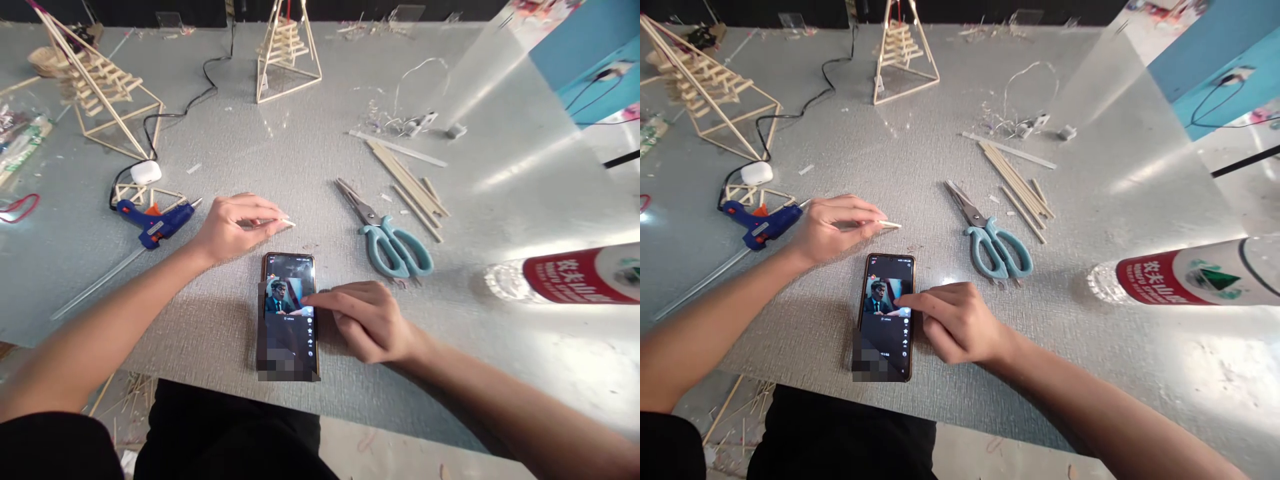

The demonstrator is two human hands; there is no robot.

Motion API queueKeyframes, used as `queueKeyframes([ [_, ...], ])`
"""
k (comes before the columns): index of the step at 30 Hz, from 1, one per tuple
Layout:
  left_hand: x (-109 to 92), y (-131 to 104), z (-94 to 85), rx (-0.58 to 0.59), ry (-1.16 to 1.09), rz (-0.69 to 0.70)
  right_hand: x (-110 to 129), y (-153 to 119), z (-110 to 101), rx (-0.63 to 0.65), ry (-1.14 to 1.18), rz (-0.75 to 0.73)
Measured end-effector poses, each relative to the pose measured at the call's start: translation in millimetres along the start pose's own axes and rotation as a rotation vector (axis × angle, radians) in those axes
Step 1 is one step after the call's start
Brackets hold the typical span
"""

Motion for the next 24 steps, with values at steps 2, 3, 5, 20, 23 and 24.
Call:
queueKeyframes([
  [2,0.4,-0.6,0.7,0.033,-0.039,0.014,-1.1,0.6,-0.6,-0.036,0.001,0.039],
  [3,0.9,-1.3,1.1,0.046,-0.052,0.024,-1.6,0.8,-0.2,-0.050,-0.003,0.054],
  [5,2.9,-2.9,1.7,0.053,-0.066,0.032,-2.8,1.3,1.3,-0.077,-0.014,0.073],
  [20,27.2,-12.1,0.5,-0.061,-0.065,-0.101,26.7,-20.7,31.4,-0.391,-0.390,0.393],
  [23,30.1,-12.9,0.1,-0.058,-0.078,-0.099,50.5,-35.3,51.2,-0.391,-0.440,0.502],
  [24,31.2,-13.2,0.4,-0.054,-0.084,-0.098,58.6,-39.8,59.3,-0.388,-0.456,0.537],
])
Point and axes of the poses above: each hand's wrist, its own y-axis towards the middle knuckle, its own z-axis out of the palm, x = y × z, the point moved 3 cm from there along y, towards the middle knuckle, and after that the axes turned 8 degrees about y, right-handed, at the moved point
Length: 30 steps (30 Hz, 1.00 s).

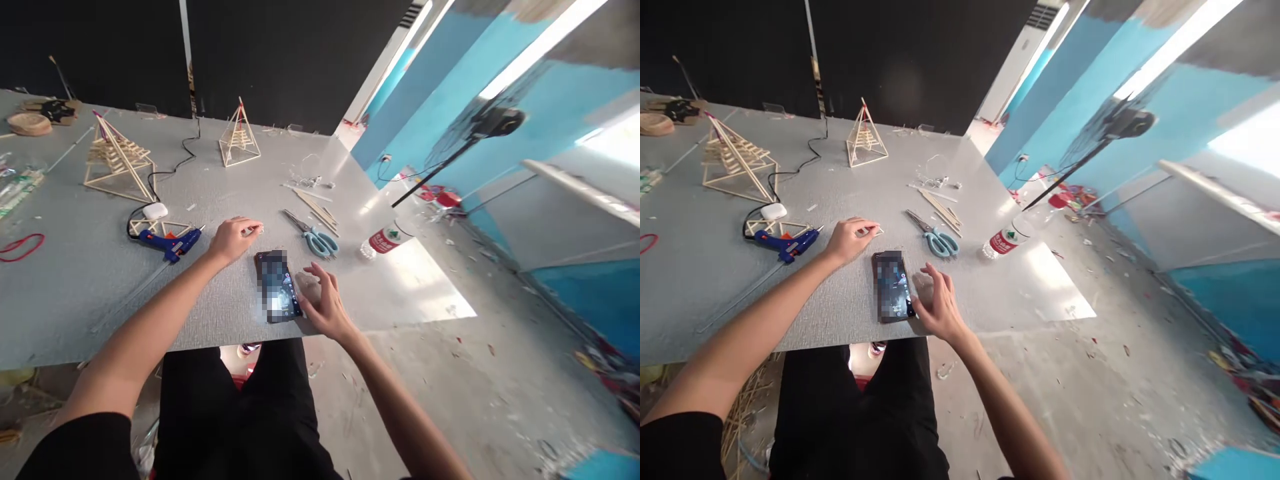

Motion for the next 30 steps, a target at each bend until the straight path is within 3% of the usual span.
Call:
queueKeyframes([
  [6,5.3,-2.9,5.6,0.071,-0.023,0.031,41.1,-42.6,30.7,-0.022,-0.110,0.166],
  [10,8.8,-4.2,9.2,0.132,0.008,0.072,53.2,-44.3,56.6,-0.168,-0.154,0.275],
  [14,12.7,-3.5,13.9,0.200,0.077,0.130,49.8,-38.3,66.4,-0.310,-0.169,0.339],
  [19,12.9,-4.3,14.7,0.250,0.195,0.214,48.1,-32.7,68.5,-0.384,-0.197,0.341],
  [24,11.6,-6.5,5.4,0.202,0.329,0.253,47.8,-32.2,66.4,-0.369,-0.187,0.254],
  [27,12.5,-7.0,2.9,0.162,0.393,0.265,34.4,-20.1,49.9,-0.334,-0.144,0.161],
  [30,12.8,-6.7,3.6,0.133,0.436,0.277,11.3,12.6,23.0,-0.358,-0.105,0.051],
])
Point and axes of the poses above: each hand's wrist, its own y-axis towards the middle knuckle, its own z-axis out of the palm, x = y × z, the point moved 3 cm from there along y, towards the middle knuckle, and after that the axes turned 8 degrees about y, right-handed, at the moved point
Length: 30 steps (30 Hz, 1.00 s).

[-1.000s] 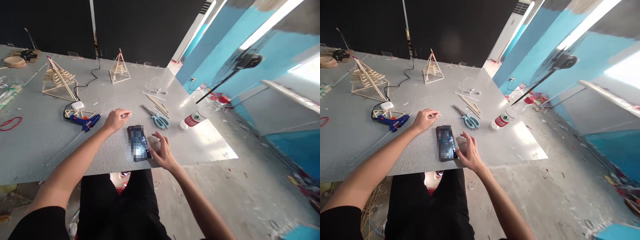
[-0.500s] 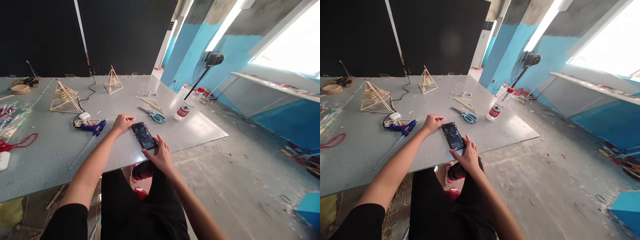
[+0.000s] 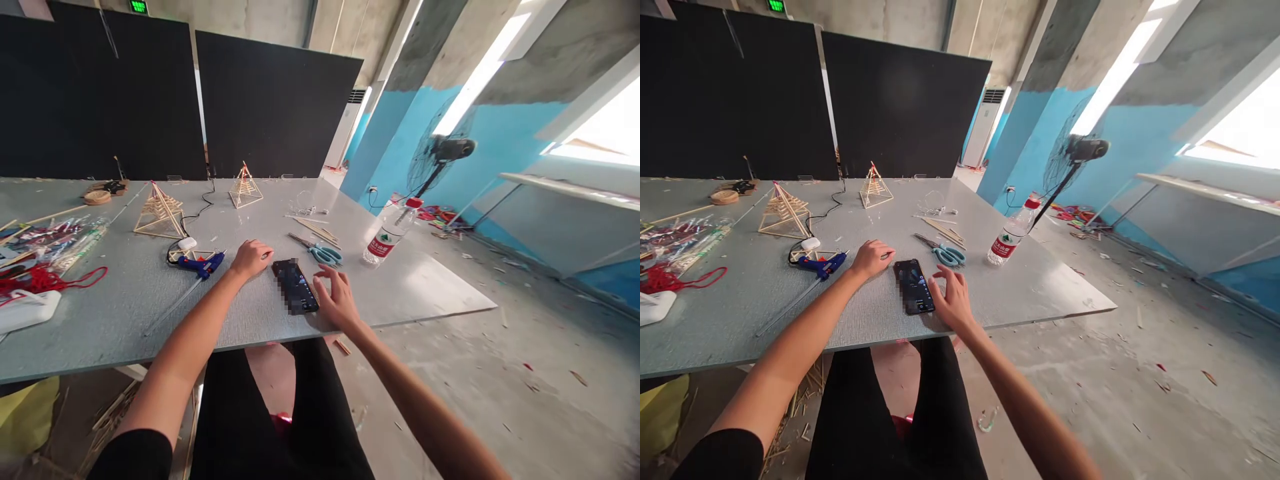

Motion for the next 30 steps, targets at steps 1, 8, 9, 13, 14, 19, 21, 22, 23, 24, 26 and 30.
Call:
queueKeyframes([
  [1,-0.4,0.3,0.2,-0.007,0.011,0.001,-7.9,17.1,-1.6,-0.005,0.015,-0.041],
  [8,-5.5,9.8,-6.2,-0.064,0.040,-0.040,-42.5,113.3,23.6,0.108,0.100,-0.303],
  [9,-6.3,16.0,-8.2,-0.078,0.035,-0.057,-44.7,120.1,28.7,0.127,0.111,-0.335],
  [13,-16.3,64.5,-20.3,-0.139,-0.031,-0.108,-51.7,137.4,40.0,0.184,0.160,-0.441],
  [14,-22.0,80.8,-25.5,-0.156,-0.060,-0.106,-53.6,139.8,40.3,0.191,0.172,-0.462],
  [19,-72.5,145.5,-71.6,-0.287,-0.195,-0.021,-62.7,138.0,38.7,0.248,0.235,-0.530],
  [21,-99.4,155.3,-95.4,-0.385,-0.299,0.114,-67.1,134.2,40.2,0.278,0.256,-0.517],
  [22,-112.2,157.5,-106.9,-0.453,-0.338,0.193,-69.8,132.7,41.3,0.287,0.262,-0.497],
  [23,-123.9,159.4,-116.4,-0.491,-0.346,0.252,-72.8,131.6,42.8,0.299,0.267,-0.473],
  [24,-133.7,161.6,-123.7,-0.493,-0.342,0.282,-76.2,130.7,44.4,0.316,0.270,-0.446],
  [26,-148.3,166.5,-133.6,-0.460,-0.355,0.333,-83.9,129.1,47.9,0.357,0.272,-0.381],
  [30,-160.2,170.7,-139.8,-0.140,-0.422,0.414,-100.4,125.9,54.5,0.375,0.229,-0.161],
])
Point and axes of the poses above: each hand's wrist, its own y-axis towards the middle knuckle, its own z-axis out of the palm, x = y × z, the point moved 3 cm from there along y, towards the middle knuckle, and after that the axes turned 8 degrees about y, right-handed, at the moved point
